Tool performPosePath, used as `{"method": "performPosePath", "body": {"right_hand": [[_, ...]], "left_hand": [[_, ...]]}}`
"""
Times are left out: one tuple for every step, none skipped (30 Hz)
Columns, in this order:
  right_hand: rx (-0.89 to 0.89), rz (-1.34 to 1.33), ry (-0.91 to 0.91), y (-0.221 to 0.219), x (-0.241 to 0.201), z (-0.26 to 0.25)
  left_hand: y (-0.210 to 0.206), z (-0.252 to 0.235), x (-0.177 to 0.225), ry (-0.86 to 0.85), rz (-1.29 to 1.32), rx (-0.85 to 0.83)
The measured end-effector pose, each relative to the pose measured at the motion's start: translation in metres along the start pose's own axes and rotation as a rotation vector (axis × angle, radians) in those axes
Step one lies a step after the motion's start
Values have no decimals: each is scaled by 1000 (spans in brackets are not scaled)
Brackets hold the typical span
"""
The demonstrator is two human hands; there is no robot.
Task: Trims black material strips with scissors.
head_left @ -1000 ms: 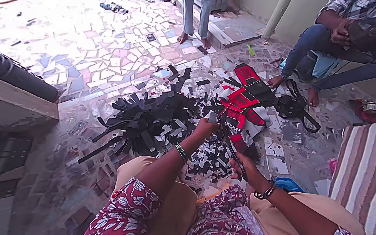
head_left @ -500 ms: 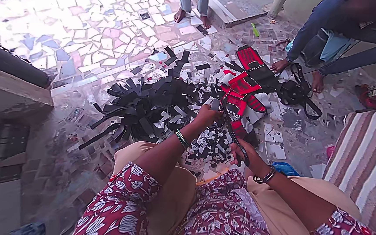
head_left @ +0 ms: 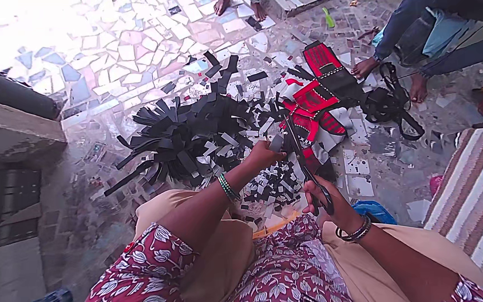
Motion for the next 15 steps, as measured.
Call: {"method": "performPosePath", "body": {"right_hand": [[-9,2,3,2,-2,0],[-18,1,3,3,-5,0],[-31,0,0,5,-7,1],[-42,1,-3,5,-8,2],[-53,0,-6,5,-10,3],[-66,4,-13,5,-11,5],[-76,7,-17,6,-11,6],[-86,7,-22,6,-12,6],[-92,6,-25,7,-12,6],[-99,5,-25,7,-12,7],[-102,0,-25,7,-13,7],[-104,-9,-26,8,-13,7],[-102,-26,-30,8,-13,7],[-98,-39,-35,8,-14,7],[-89,-50,-41,9,-14,7]], "left_hand": [[-1,1,2,-2,-19,1],[-2,2,4,-7,-37,2],[-2,0,3,-17,-39,2],[-2,-2,1,-27,-40,-1],[-2,-4,-1,-36,-48,-5],[-2,-4,-2,-49,-61,-10],[-2,-5,-3,-65,-79,-15],[-2,-8,-7,-82,-87,-22],[-1,-11,-12,-100,-94,-25],[-1,-12,-15,-107,-107,-30],[-1,-13,-15,-104,-136,-44],[-1,-11,-14,-104,-183,-59],[-1,-9,-11,-111,-247,-71],[-2,-7,-8,-122,-307,-89],[-3,-7,-5,-148,-375,-109]]}}
Point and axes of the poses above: each hand's wrist, its own z-axis away from the middle knuckle, its own y-axis out of the back of the hand, x = y × z, the point moved 2 cm from there along -z, towards the middle knuckle, and after that the axes turned 11 degrees about -y, right-handed, at the moved point
